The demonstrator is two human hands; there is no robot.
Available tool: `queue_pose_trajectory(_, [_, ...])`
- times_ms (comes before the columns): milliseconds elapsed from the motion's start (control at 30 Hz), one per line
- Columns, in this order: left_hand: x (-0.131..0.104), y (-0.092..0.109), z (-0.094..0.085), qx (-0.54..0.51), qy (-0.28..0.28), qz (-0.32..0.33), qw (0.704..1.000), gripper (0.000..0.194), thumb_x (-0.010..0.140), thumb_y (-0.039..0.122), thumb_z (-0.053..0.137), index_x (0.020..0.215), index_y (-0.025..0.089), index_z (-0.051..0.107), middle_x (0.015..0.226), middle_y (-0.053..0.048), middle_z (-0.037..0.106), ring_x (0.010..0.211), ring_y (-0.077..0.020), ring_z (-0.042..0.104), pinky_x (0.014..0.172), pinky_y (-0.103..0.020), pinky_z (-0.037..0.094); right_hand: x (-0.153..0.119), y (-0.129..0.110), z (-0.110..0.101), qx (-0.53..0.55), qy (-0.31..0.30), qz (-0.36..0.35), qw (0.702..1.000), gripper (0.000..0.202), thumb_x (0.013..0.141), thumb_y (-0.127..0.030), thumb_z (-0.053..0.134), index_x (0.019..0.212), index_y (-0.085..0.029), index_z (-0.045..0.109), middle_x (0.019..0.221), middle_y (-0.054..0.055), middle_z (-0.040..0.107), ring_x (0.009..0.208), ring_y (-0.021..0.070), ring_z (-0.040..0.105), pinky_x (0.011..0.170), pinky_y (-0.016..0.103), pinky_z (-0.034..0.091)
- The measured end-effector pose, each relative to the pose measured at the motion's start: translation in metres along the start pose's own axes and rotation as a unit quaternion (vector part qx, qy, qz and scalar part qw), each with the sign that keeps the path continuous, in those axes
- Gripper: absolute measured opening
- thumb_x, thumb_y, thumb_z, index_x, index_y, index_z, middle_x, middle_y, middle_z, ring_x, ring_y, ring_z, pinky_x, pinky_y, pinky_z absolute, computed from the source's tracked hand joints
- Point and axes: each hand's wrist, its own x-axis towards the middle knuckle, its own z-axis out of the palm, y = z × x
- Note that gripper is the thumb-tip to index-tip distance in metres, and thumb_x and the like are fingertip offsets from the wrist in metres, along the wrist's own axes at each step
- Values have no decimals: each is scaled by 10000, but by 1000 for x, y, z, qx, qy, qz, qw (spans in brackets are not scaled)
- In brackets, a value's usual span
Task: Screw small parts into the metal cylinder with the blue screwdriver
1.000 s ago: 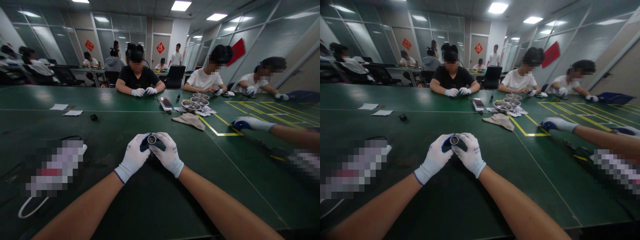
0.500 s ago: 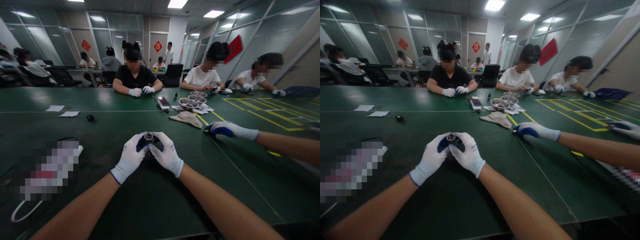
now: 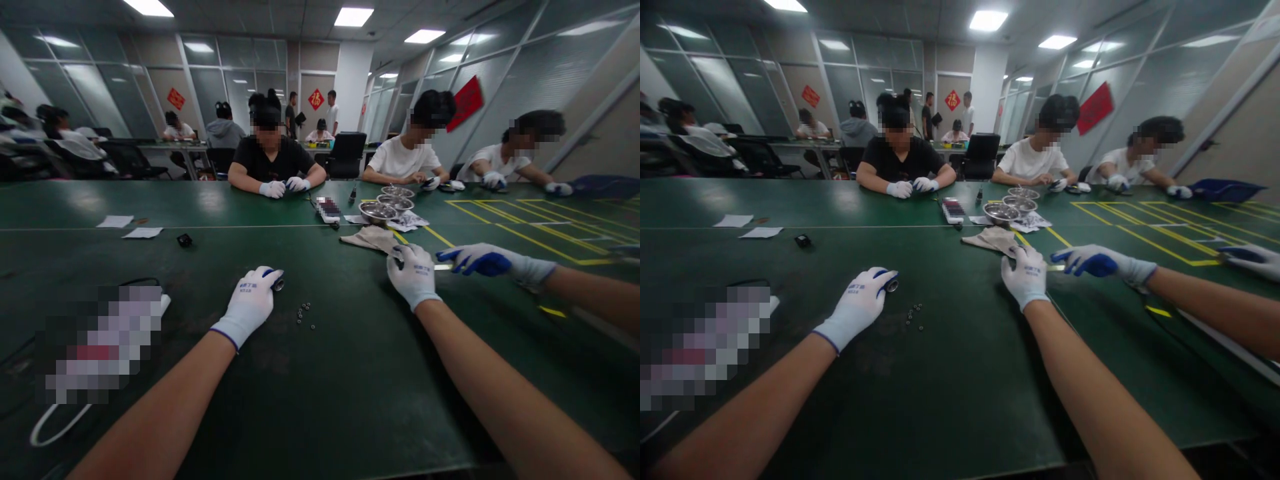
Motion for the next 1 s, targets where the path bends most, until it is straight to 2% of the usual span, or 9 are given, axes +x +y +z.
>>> queue_pose_trajectory(133, [-4,6,-2,4,-13,8,1000,539,873,58,459,1338,188,699,1305,-178,663,1141,-341,653,1014,-510,535,9,26,-5,-78,-4,65,995,622,947,-466,478,1432,-84,559,1544,270,440,1396,459,415,1100,583,371])
queue_pose_trajectory(200, [-7,7,-4,-14,-8,20,1000,554,868,48,456,1352,187,687,1297,-172,661,1152,-334,647,1024,-504,536,15,35,-5,-99,-36,102,989,688,963,-526,463,1499,-97,500,1592,271,378,1437,480,370,1106,610,354])
queue_pose_trajectory(267, [-8,8,-5,-43,16,24,999,566,861,46,469,1372,186,665,1305,-162,656,1172,-323,641,1055,-498,528,22,41,-2,-99,-96,131,982,703,975,-567,440,1503,-108,504,1568,275,411,1415,472,417,1089,593,386])
queue_pose_trajectory(333, [-9,7,-7,-67,61,14,996,571,849,46,488,1379,187,647,1312,-149,650,1197,-313,633,1094,-497,510,27,48,2,-84,-152,137,975,677,982,-573,430,1461,-109,552,1474,273,517,1339,438,515,1055,547,440])
queue_pose_trajectory(400, [-9,7,-9,-74,100,-10,992,525,836,47,498,1312,181,673,1272,-136,661,1185,-301,640,1103,-485,508,30,53,6,-69,-167,121,976,623,976,-552,456,1407,-125,598,1355,245,615,1257,400,586,1021,512,478])
queue_pose_trajectory(533, [-8,8,-13,-65,111,-60,990,288,835,75,495,959,177,734,1064,-107,700,1020,-273,683,994,-432,563,29,59,11,-60,-142,106,982,540,955,-489,519,1354,-142,630,1261,210,674,1190,368,628,997,490,499])
queue_pose_trajectory(600, [-8,8,-14,-70,116,-82,987,240,846,101,494,861,186,718,1004,-93,706,967,-263,690,959,-415,569,27,59,11,-55,-142,110,982,532,953,-479,530,1341,-131,636,1243,218,678,1177,372,634,986,486,504])
queue_pose_trajectory(833, [-6,5,-16,-97,120,-148,977,210,847,138,522,812,201,719,982,-67,729,947,-251,707,936,-390,560,21,59,11,-22,-99,112,988,504,920,-413,586,1345,-147,641,1288,215,605,1163,368,637,987,470,516])
queue_pose_trajectory(1000, [-6,6,-16,-113,125,-112,979,207,842,125,529,814,201,719,976,-65,734,947,-247,708,942,-400,564,16,60,13,3,-55,101,993,497,896,-346,612,1345,-135,636,1269,214,562,1135,369,633,998,484,510])
